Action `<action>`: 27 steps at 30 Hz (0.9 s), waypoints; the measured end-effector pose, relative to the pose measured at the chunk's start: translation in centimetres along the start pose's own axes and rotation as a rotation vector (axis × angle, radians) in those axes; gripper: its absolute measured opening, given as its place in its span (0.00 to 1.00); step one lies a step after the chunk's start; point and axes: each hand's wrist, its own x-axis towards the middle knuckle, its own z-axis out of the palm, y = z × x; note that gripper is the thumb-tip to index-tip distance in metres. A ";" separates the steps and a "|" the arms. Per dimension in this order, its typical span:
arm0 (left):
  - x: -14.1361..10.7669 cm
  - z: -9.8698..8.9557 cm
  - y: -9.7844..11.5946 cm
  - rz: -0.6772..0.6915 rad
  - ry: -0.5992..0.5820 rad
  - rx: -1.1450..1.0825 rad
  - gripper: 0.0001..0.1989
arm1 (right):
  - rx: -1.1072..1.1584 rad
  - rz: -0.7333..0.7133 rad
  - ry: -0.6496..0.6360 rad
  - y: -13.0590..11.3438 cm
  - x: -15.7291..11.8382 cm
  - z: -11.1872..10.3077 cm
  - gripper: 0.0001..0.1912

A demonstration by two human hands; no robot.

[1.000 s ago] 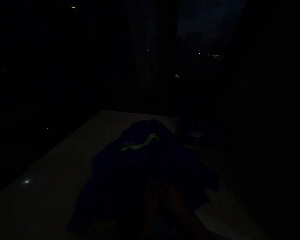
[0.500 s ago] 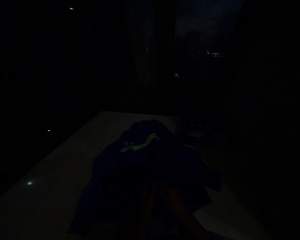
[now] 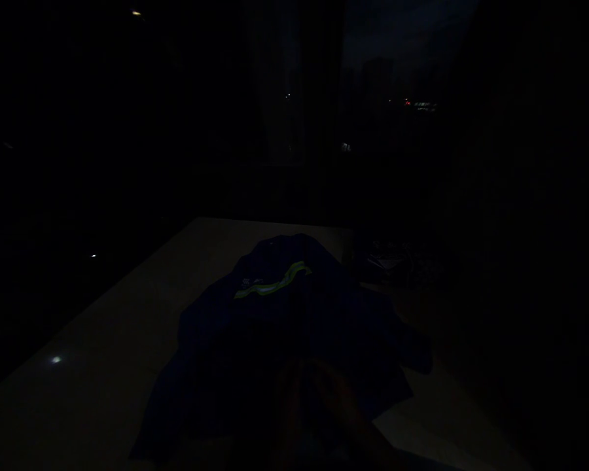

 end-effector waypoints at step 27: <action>-0.9 -0.8 0.0 0.087 -0.087 0.138 0.23 | -0.601 -0.146 -0.227 -2.9 1.5 -2.2 0.20</action>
